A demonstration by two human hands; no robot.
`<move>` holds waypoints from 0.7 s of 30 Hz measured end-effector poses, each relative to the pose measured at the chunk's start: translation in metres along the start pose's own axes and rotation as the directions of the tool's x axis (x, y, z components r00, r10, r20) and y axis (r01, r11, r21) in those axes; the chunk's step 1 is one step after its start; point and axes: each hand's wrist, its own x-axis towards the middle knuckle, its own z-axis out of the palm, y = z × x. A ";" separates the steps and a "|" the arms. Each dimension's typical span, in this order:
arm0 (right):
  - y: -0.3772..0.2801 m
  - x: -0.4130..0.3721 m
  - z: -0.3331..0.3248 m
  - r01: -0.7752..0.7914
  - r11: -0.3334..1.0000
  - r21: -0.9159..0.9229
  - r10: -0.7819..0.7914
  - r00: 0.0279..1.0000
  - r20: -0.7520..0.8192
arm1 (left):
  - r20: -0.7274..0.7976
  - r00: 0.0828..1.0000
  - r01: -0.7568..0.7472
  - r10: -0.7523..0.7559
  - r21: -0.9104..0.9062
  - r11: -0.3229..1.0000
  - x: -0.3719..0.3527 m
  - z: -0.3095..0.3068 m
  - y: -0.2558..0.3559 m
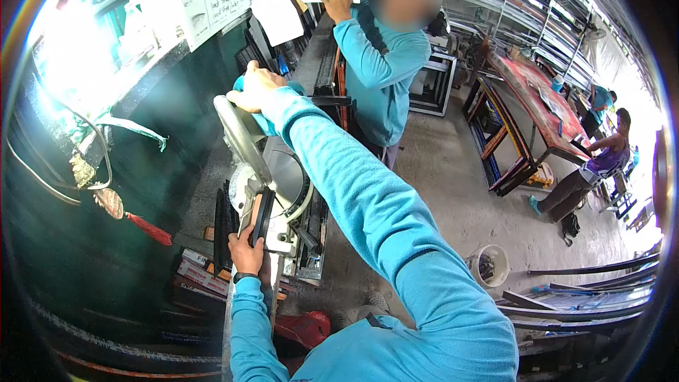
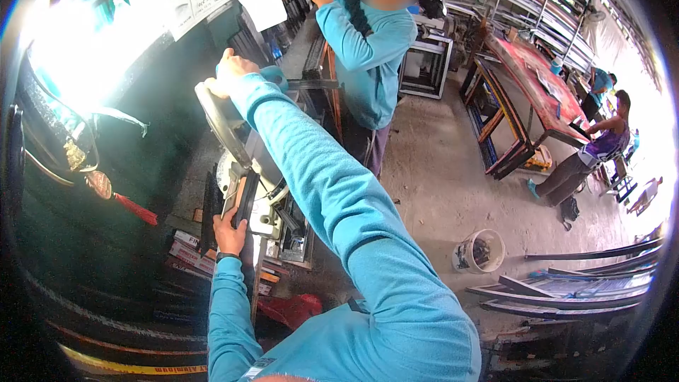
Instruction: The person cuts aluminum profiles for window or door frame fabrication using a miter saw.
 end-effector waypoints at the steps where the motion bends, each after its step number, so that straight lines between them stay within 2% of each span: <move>1: 0.000 0.000 0.000 0.003 1.000 -0.003 -0.003 1.000 -0.002 | -0.001 1.000 -0.003 0.003 -0.004 1.000 0.000 0.000 0.001; 21: 0.001 -0.001 0.000 0.025 1.000 -0.012 -0.025 1.000 -0.012 | -0.001 1.000 0.007 -0.007 0.033 0.999 -0.001 -0.002 0.004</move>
